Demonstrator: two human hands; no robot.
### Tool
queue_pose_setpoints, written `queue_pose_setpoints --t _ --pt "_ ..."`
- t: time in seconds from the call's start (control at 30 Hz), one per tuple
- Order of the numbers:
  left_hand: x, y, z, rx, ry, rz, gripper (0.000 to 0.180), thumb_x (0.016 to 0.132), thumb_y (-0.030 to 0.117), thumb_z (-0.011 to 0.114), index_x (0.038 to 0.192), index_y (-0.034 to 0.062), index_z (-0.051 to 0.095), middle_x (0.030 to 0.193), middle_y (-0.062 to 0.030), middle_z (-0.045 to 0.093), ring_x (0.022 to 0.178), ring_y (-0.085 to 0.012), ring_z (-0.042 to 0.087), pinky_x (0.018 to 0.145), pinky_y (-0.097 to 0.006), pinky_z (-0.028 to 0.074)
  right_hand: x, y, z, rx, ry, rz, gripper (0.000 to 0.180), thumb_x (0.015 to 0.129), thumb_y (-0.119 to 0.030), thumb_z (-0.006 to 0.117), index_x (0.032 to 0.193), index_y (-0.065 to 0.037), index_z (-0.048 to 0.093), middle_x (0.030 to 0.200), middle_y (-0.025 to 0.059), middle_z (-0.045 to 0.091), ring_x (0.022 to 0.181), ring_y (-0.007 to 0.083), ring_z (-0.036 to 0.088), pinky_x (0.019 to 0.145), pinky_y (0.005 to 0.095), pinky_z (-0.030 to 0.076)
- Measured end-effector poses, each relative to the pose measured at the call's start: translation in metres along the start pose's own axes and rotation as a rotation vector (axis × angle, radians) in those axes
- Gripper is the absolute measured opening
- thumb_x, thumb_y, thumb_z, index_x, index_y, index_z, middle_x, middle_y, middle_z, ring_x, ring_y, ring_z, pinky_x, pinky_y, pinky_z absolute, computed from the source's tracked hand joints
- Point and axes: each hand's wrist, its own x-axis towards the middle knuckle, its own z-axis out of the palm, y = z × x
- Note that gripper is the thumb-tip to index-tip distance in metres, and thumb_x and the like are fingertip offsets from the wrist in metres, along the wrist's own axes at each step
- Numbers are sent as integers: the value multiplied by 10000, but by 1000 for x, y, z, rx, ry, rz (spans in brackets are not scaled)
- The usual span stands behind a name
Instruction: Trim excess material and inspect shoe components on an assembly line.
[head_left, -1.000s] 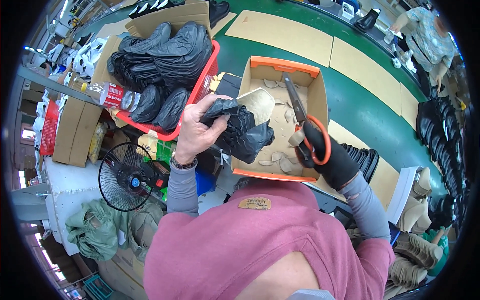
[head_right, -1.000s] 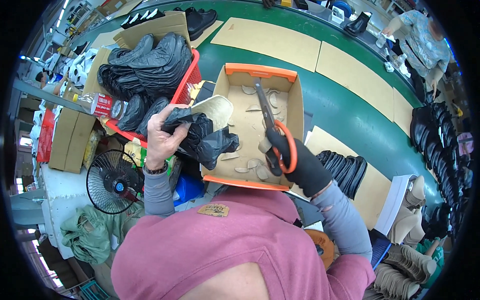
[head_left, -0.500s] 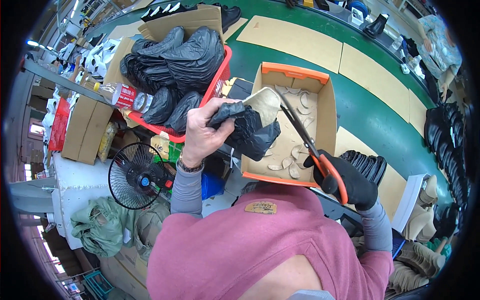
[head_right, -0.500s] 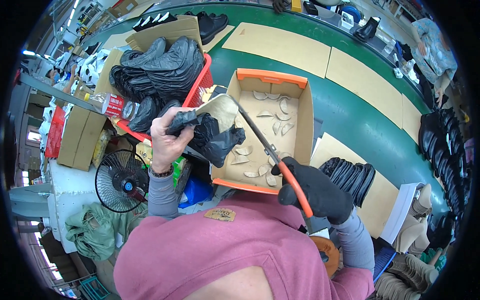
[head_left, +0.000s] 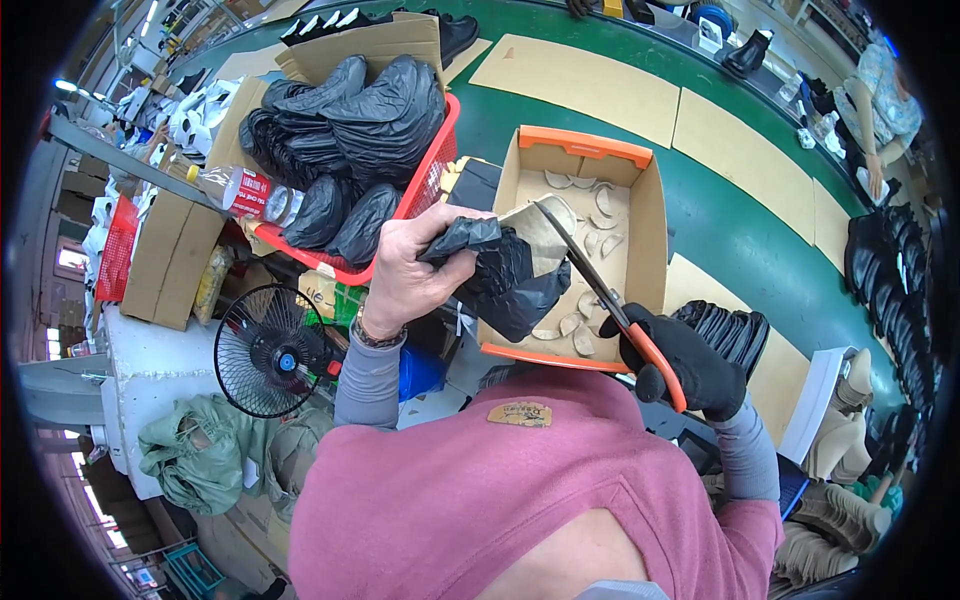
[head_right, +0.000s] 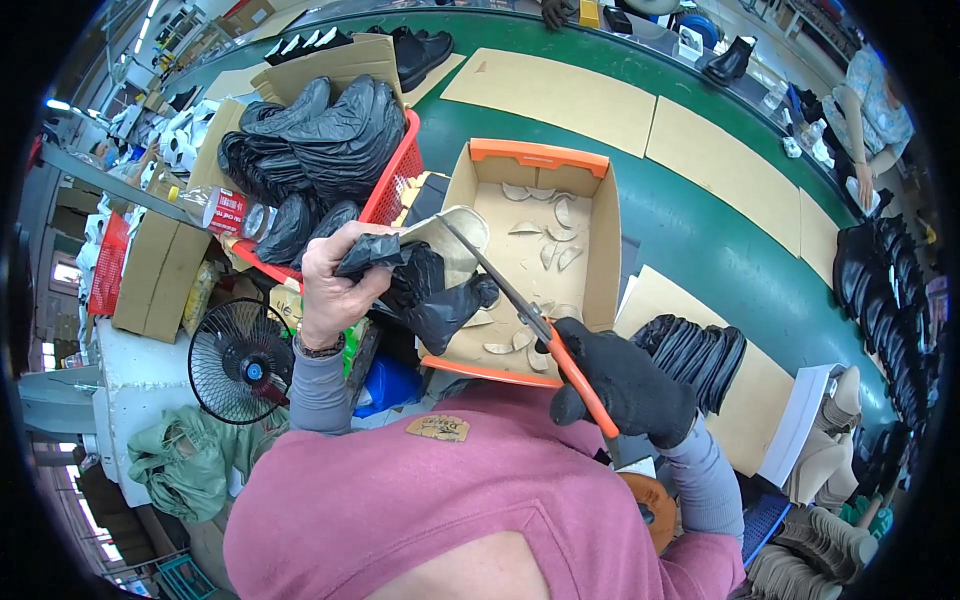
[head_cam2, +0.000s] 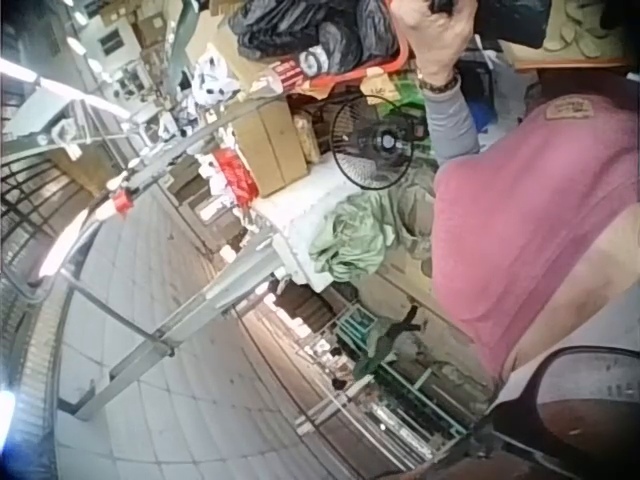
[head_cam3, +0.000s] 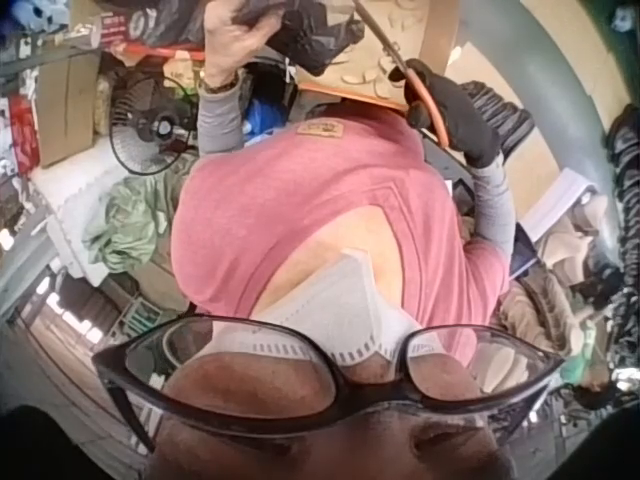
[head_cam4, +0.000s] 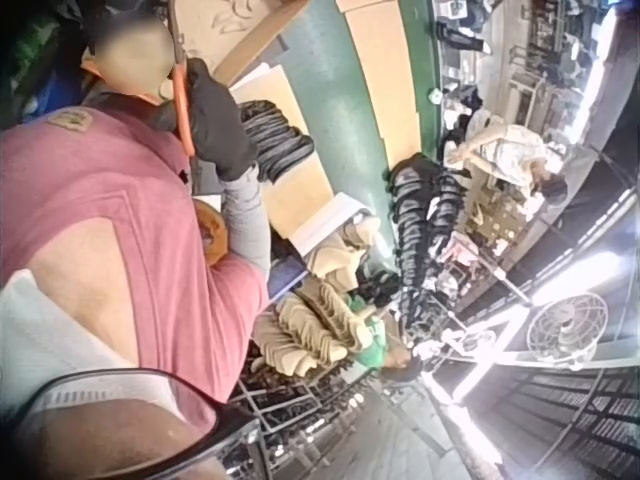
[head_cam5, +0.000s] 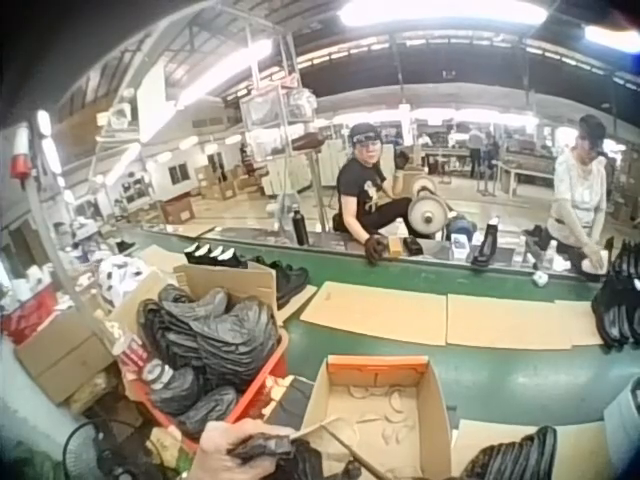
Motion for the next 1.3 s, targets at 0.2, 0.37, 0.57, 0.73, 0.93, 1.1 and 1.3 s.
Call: queue_pose_setpoints --t 0.2,0.37,0.57,0.73,0.93,1.1,1.3 --pt "-3 4 2 5 26 10 310 717 -77 626 1013 4 669 765 -59 683 654 -103 656 606 -239 497 2 -8 1 11 -13 15 697 761 -528 724 1142 11 499 811 198 573 730 377 583 655 412 440" --pt "-4 7 3 -68 -7 -45 313 719 -84 625 1018 -4 668 830 -85 703 711 -117 673 651 -243 507 8 -15 7 39 143 146 526 781 -499 654 906 0 549 733 113 549 627 257 527 592 348 425" --pt "-2 7 6 -102 -23 -53 319 725 -94 619 1029 -9 664 858 -84 707 749 -103 667 680 -239 503 8 -15 4 88 129 235 424 684 -344 737 819 10 548 699 107 546 620 226 527 578 339 414" --pt "1 7 7 -108 -36 -92 313 730 -88 624 1030 -6 665 830 -73 695 715 -97 647 664 -233 492 7 -11 3 99 124 253 601 693 -543 755 813 10 551 674 82 524 617 188 493 574 327 404" --pt "0 1 7 -110 -98 -121 294 740 -62 631 1026 -1 667 806 -66 686 679 -88 636 634 -233 489 6 0 -1 191 71 151 731 728 -701 654 927 -5 552 705 99 534 633 222 510 594 350 410" --pt "3 8 17 -137 -101 -14 309 745 -54 624 1046 0 664 795 -70 692 677 -95 655 624 -233 494 4 2 4 229 59 77 684 765 -668 647 994 -35 527 764 147 560 691 317 565 644 395 435" --pt "-1 7 14 -125 -121 -101 302 745 -58 624 1040 -4 662 805 -75 699 692 -90 659 644 -235 501 7 -3 2 100 24 129 704 749 -690 642 974 -34 523 792 150 550 709 339 557 647 401 433"
